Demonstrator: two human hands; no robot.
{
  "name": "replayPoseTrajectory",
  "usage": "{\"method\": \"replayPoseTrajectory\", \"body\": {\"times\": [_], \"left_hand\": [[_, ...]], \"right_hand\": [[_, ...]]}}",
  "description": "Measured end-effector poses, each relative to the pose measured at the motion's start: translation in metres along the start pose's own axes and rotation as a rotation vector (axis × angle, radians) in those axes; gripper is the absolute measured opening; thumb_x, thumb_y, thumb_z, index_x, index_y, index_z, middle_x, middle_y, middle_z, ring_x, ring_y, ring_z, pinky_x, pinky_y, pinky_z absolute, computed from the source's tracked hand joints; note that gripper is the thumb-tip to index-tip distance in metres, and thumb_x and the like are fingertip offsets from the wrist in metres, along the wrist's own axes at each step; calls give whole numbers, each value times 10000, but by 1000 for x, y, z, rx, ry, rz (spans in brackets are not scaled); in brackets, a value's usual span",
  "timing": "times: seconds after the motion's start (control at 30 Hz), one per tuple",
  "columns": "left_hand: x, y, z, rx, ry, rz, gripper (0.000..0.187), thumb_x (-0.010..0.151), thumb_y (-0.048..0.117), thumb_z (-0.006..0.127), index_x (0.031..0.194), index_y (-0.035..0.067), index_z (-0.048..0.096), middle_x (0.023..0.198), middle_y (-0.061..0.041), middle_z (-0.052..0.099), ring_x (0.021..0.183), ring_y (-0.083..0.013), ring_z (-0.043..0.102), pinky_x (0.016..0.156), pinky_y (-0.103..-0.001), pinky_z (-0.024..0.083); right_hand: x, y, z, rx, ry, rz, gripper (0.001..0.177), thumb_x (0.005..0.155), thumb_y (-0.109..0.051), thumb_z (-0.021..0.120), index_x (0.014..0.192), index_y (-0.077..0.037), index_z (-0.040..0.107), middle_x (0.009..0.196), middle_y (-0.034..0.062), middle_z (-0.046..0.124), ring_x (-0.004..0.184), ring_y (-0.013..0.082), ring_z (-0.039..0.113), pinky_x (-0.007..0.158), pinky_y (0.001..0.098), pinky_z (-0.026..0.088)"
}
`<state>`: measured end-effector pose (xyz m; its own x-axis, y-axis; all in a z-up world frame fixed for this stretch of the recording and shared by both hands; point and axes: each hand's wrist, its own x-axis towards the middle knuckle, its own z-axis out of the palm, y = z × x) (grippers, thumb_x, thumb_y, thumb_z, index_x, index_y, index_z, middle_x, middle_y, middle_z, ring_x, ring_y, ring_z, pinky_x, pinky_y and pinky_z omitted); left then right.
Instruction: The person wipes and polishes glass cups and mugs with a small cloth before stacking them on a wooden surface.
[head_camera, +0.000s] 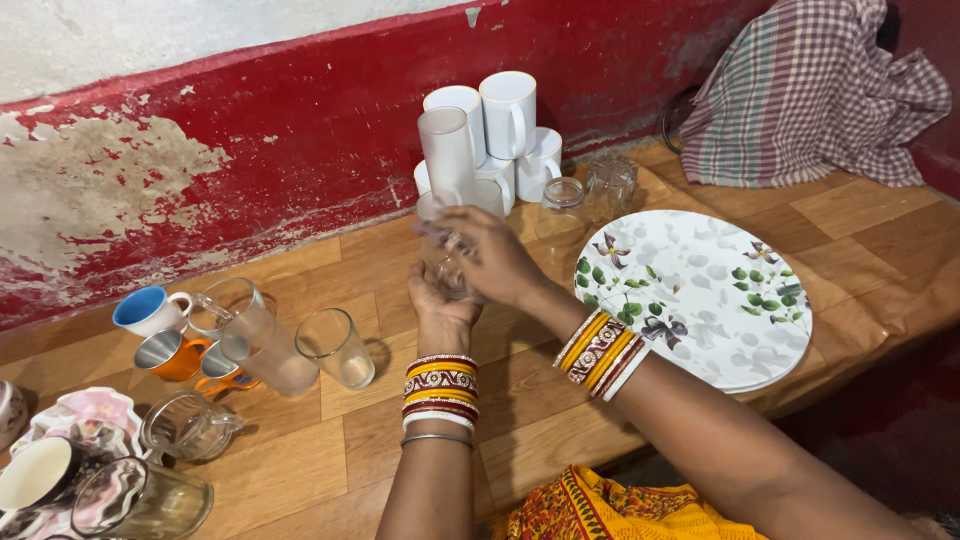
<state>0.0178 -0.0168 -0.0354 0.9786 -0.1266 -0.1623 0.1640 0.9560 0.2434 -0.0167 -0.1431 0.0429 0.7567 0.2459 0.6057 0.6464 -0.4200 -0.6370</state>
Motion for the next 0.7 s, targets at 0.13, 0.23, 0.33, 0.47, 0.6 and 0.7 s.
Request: {"method": "replayPoseTrajectory", "body": {"times": [0.13, 0.23, 0.33, 0.47, 0.6, 0.7], "left_hand": [[-23, -3, 20, 103, 115, 48, 690, 966, 629, 297, 1432, 195, 562, 1323, -95, 649, 1225, -295, 644, 981, -537, 570], [-39, 2, 32, 114, 344, -56, 645, 992, 636, 438, 1407, 156, 548, 1321, -155, 617, 1221, -324, 618, 958, -576, 552], [-30, 5, 30, -11, 229, -28, 613, 1005, 581, 381, 1389, 129, 534, 1341, -202, 623, 1241, -372, 622, 945, -557, 577], [-14, -1, 9, 21, 196, -66, 593, 1019, 546, 419, 1379, 91, 542, 1313, -194, 649, 1202, -352, 661, 945, -552, 598], [-12, -4, 11, -26, -2, -118, 606, 964, 629, 641, 1321, 140, 619, 1223, -121, 707, 1084, -295, 706, 899, -476, 606], [-25, 1, 25, 81, 150, -107, 640, 836, 596, 698, 1273, 132, 640, 1189, -129, 710, 1052, -315, 704, 900, -531, 608]], "right_hand": [[-1, 6, 4, -105, -41, -181, 376, 888, -26, 674, 1259, -61, 728, 1373, 177, 639, 1265, 337, 592, 1037, 440, 487], [-3, 21, -3, 246, -24, 267, 359, 957, -44, 606, 1299, -80, 705, 1334, 177, 694, 1197, 300, 659, 1007, 410, 541], [-4, 17, -6, 396, -7, 587, 376, 984, -96, 576, 1353, -119, 644, 1268, 172, 738, 1085, 286, 725, 932, 389, 595], [-1, -5, -3, -121, -35, -108, 398, 923, -59, 645, 1318, -98, 675, 1416, 164, 598, 1229, 263, 623, 1041, 384, 529], [-5, -4, -5, -260, -22, -218, 419, 908, -83, 672, 1328, -70, 671, 1395, 175, 600, 1258, 352, 591, 1024, 448, 492], [-2, 9, -13, -2, -50, 160, 361, 972, -119, 605, 1330, -100, 651, 1412, 132, 597, 1231, 309, 635, 1008, 397, 536]]}}
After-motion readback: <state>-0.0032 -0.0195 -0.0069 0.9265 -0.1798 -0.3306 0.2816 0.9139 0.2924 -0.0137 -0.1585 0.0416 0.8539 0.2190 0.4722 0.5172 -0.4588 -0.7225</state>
